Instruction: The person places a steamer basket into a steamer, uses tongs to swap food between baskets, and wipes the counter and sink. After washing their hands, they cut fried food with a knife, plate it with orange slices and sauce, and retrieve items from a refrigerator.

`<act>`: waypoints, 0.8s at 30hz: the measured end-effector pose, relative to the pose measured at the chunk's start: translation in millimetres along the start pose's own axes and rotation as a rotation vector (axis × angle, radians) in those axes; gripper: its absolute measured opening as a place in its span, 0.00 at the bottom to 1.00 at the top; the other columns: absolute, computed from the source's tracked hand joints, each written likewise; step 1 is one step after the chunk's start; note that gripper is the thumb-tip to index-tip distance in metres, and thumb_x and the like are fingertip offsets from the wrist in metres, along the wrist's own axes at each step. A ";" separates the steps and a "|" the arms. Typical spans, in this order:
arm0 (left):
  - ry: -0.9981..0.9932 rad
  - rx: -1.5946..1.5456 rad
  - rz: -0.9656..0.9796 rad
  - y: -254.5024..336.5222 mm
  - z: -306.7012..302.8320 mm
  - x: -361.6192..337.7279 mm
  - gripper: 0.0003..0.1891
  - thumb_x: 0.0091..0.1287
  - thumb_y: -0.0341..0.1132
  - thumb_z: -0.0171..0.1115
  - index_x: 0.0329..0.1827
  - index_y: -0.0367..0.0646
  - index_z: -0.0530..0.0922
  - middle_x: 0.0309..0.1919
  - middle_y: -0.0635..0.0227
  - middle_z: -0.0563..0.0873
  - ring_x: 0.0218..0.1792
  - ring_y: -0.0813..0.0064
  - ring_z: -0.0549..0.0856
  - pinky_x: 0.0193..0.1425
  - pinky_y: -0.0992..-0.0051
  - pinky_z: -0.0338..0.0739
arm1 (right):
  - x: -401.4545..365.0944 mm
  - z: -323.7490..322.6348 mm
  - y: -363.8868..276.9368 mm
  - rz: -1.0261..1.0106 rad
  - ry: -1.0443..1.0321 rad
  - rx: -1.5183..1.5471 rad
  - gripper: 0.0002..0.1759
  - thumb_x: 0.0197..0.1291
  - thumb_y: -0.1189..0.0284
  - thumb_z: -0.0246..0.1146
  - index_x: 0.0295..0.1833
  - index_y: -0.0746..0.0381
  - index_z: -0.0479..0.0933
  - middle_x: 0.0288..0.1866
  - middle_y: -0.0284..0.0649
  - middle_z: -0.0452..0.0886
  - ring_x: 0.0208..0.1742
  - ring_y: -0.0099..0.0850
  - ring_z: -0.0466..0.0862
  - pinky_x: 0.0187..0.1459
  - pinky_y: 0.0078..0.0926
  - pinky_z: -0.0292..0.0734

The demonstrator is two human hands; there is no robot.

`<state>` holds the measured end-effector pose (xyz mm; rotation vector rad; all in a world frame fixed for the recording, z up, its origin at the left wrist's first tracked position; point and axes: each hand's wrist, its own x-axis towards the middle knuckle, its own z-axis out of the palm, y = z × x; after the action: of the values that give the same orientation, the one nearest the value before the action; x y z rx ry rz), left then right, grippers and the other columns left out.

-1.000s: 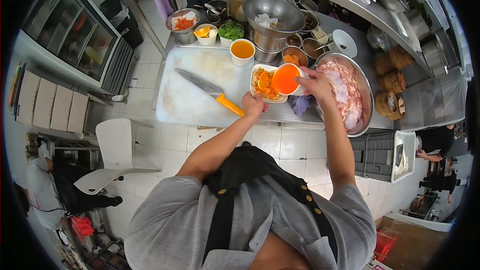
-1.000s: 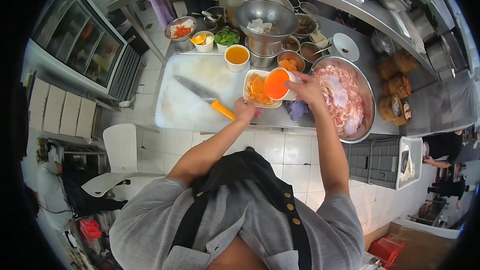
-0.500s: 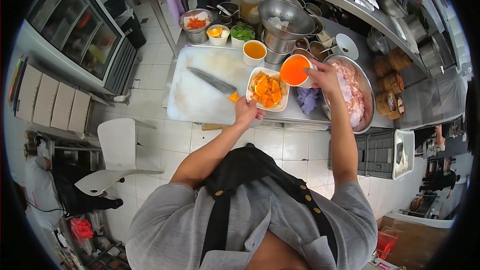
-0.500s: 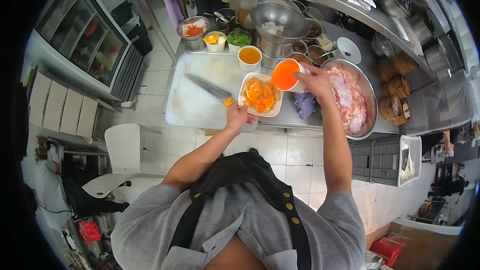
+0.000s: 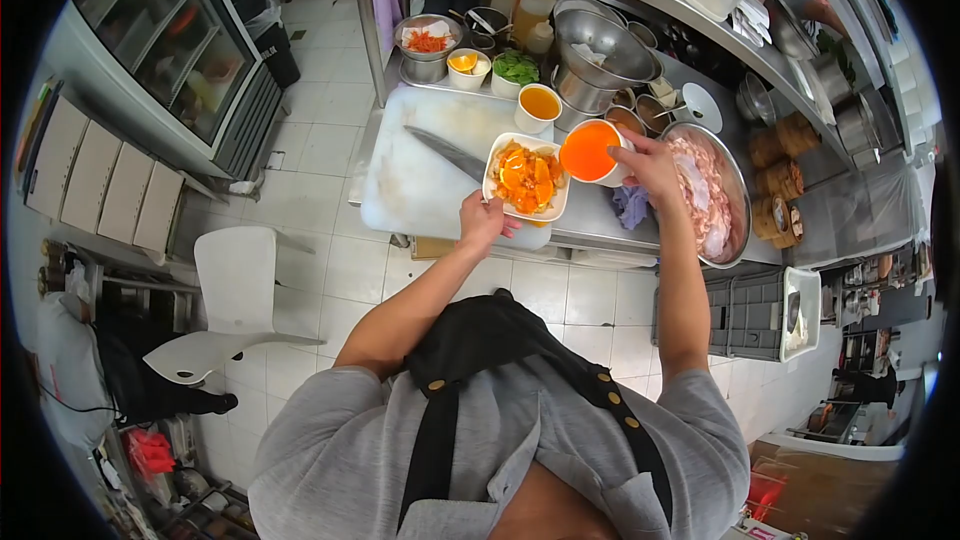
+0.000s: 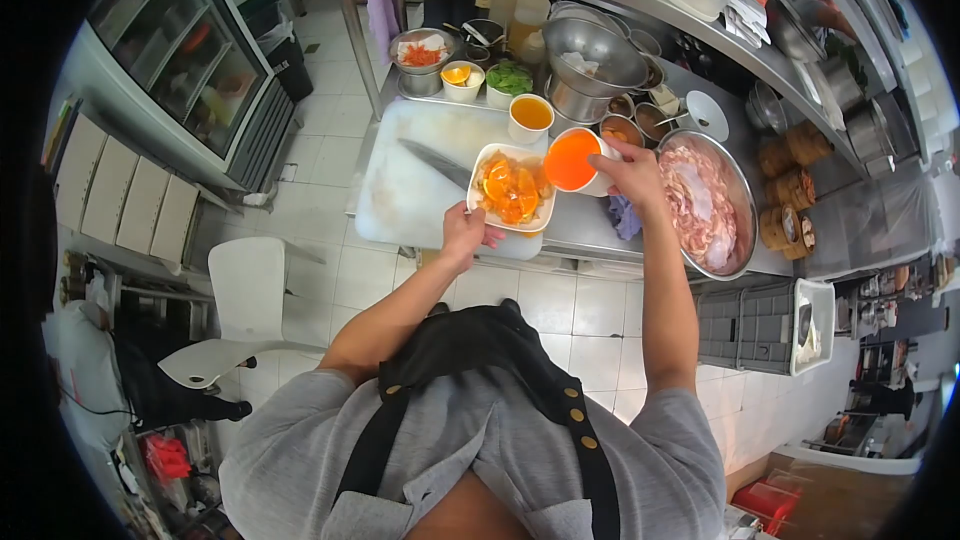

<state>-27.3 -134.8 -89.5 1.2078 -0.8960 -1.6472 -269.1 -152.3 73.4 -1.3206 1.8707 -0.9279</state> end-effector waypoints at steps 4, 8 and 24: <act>0.008 0.006 -0.003 5.4 -10.0 -7.7 0.12 0.69 0.28 0.45 0.50 0.27 0.69 0.29 0.52 0.83 0.22 0.66 0.86 0.17 0.73 0.78 | -2.6 13.6 -1.8 -0.027 0.041 0.069 0.29 0.49 0.65 0.70 0.59 0.60 0.77 0.36 0.34 0.82 0.30 0.18 0.79 0.24 0.15 0.75; 0.017 -0.011 -0.014 2.4 -16.9 -13.3 0.12 0.67 0.27 0.46 0.48 0.27 0.71 0.28 0.53 0.84 0.21 0.67 0.86 0.16 0.75 0.78 | -6.7 19.3 -2.9 -0.011 0.034 0.074 0.27 0.52 0.65 0.69 0.59 0.60 0.77 0.38 0.34 0.82 0.30 0.20 0.80 0.24 0.17 0.77; 0.223 0.001 0.004 -28.9 28.9 -43.7 0.13 0.67 0.26 0.44 0.49 0.27 0.71 0.30 0.52 0.84 0.22 0.66 0.86 0.17 0.74 0.78 | 42.9 4.8 46.0 0.143 -0.558 0.722 0.18 0.63 0.67 0.53 0.53 0.68 0.71 0.44 0.47 0.81 0.41 0.37 0.83 0.36 0.39 0.82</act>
<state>-55.7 -82.2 -93.7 1.3587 -0.7591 -1.4737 -299.4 -183.1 27.4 -0.8580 1.0364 -0.9129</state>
